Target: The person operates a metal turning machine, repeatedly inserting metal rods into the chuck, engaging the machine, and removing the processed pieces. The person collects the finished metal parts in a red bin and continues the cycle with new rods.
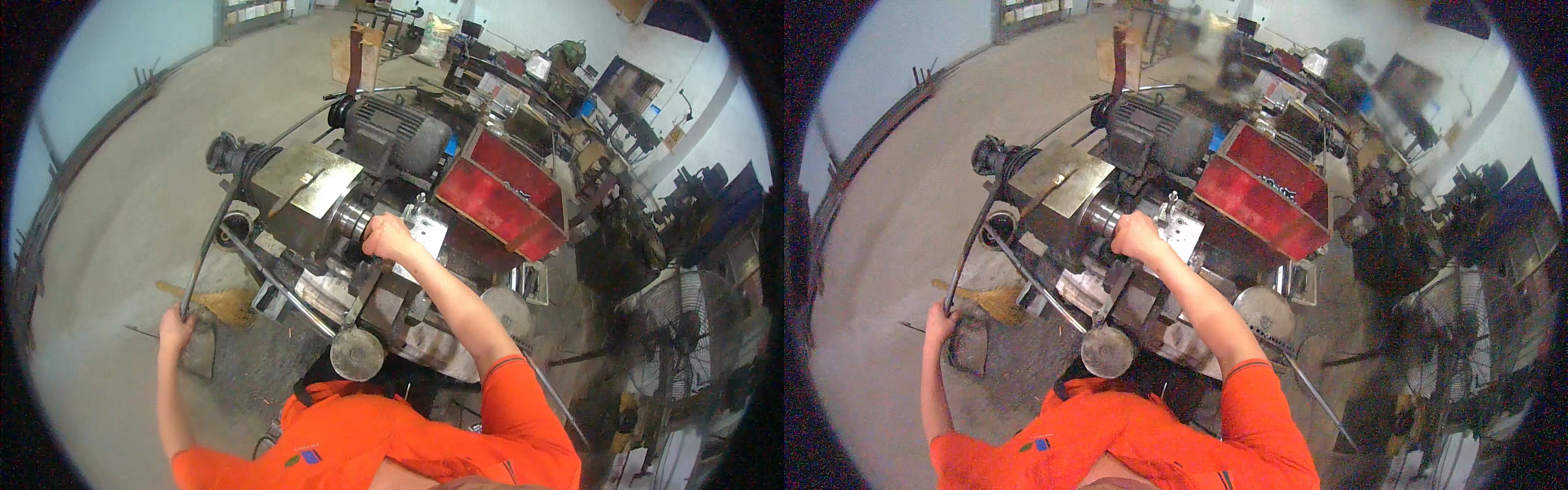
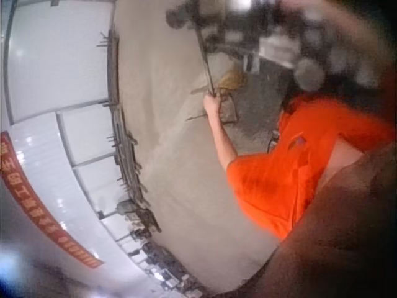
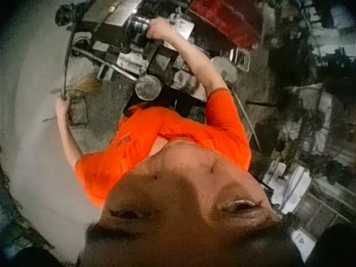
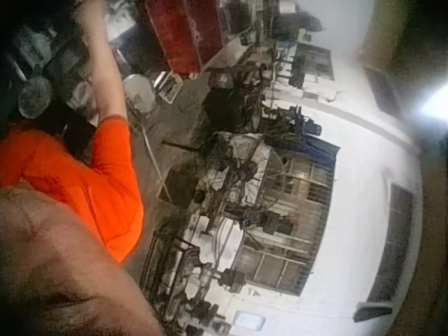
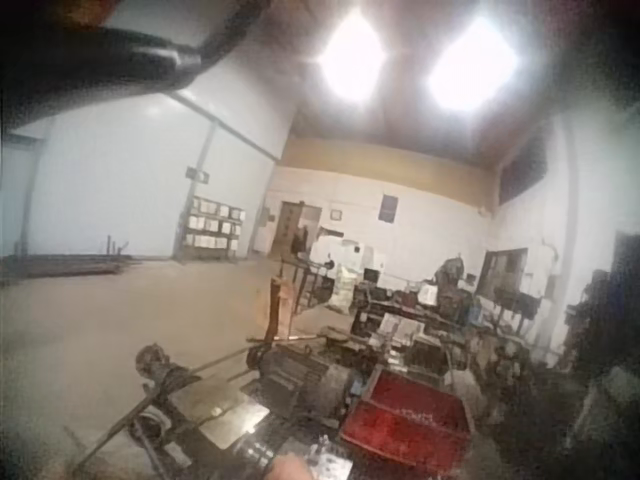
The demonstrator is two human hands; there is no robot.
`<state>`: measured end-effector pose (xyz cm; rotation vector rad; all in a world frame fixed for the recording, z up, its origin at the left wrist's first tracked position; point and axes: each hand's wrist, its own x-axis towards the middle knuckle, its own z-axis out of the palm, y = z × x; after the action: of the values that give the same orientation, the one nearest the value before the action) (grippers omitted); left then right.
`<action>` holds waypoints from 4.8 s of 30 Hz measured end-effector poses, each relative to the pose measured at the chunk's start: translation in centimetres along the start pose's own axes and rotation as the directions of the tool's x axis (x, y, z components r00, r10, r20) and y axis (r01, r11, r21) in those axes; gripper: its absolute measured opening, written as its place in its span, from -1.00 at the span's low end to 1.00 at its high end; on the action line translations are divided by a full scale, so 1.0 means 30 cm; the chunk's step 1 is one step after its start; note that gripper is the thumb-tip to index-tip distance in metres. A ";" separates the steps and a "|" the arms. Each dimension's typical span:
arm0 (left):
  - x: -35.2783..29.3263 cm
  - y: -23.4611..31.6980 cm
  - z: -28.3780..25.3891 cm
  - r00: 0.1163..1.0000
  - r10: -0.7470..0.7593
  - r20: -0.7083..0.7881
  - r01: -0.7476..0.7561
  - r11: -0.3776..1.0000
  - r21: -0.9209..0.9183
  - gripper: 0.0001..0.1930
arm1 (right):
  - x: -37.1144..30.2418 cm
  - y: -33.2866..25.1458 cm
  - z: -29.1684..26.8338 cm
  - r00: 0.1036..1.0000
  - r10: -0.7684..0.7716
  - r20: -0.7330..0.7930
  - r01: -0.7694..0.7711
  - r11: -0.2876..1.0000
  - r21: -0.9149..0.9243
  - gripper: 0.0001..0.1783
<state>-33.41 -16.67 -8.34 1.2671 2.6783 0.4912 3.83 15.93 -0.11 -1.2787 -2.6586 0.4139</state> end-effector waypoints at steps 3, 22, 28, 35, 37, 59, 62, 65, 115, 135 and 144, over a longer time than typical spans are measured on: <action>0.005 0.043 -0.021 1.000 -0.004 0.014 0.003 0.996 0.087 -0.79 | 0.005 0.005 0.016 1.000 0.010 0.006 -0.010 0.997 -0.074 -0.77; 0.448 -0.286 -0.079 0.903 -0.126 -0.410 0.287 0.889 0.357 -0.80 | -0.036 -0.007 -0.004 0.999 0.042 -0.024 -0.040 0.998 0.052 -0.73; 0.338 0.051 -0.013 0.819 0.159 -0.551 -0.368 0.883 -0.291 -0.72 | -0.253 0.027 -0.117 0.957 -0.085 -0.278 0.136 0.976 0.172 -0.57; 0.183 0.258 0.645 0.943 0.176 0.282 -0.132 0.977 -0.169 -0.62 | -0.726 0.261 -0.155 0.921 0.117 -0.371 -0.051 0.982 0.184 -0.55; 0.205 0.106 0.830 0.947 0.240 0.214 -0.260 0.963 0.073 -0.61 | -0.842 0.288 -0.174 0.912 0.301 -0.280 -0.226 0.936 0.271 -0.56; 0.367 0.412 0.257 0.966 -0.040 0.254 0.233 0.555 -0.799 -0.60 | -1.836 0.771 0.150 0.105 0.964 -0.246 -0.974 0.050 -0.222 -0.62; 0.365 0.456 0.323 0.964 -0.035 0.265 0.224 0.646 -0.730 -0.58 | -1.833 0.549 0.211 0.089 0.986 -0.139 -0.994 0.079 -0.072 -0.70; 0.356 0.477 0.392 0.979 -0.025 0.201 0.174 0.606 -0.776 -0.64 | -1.886 0.425 0.356 0.286 0.928 0.238 -0.844 0.126 0.522 -0.76; 0.262 0.139 0.896 0.948 0.259 0.186 -0.316 0.844 0.434 -0.47 | -1.452 0.352 0.426 0.475 0.805 -0.355 -0.682 0.592 0.431 -0.50; 0.365 0.073 0.649 0.794 0.179 0.581 -0.227 0.974 0.011 -0.54 | -0.639 0.182 -0.106 0.871 0.146 -0.470 0.052 0.922 0.383 -0.57; 0.340 0.152 -0.234 0.950 0.183 -0.253 -0.170 0.983 0.074 -0.70 | -0.058 -0.032 -0.056 0.993 0.114 0.032 -0.112 0.992 -0.063 -0.69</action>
<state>-38.41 -7.74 -0.02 1.5681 2.8150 0.6576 4.64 14.31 1.73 -1.4586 -2.6555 0.3766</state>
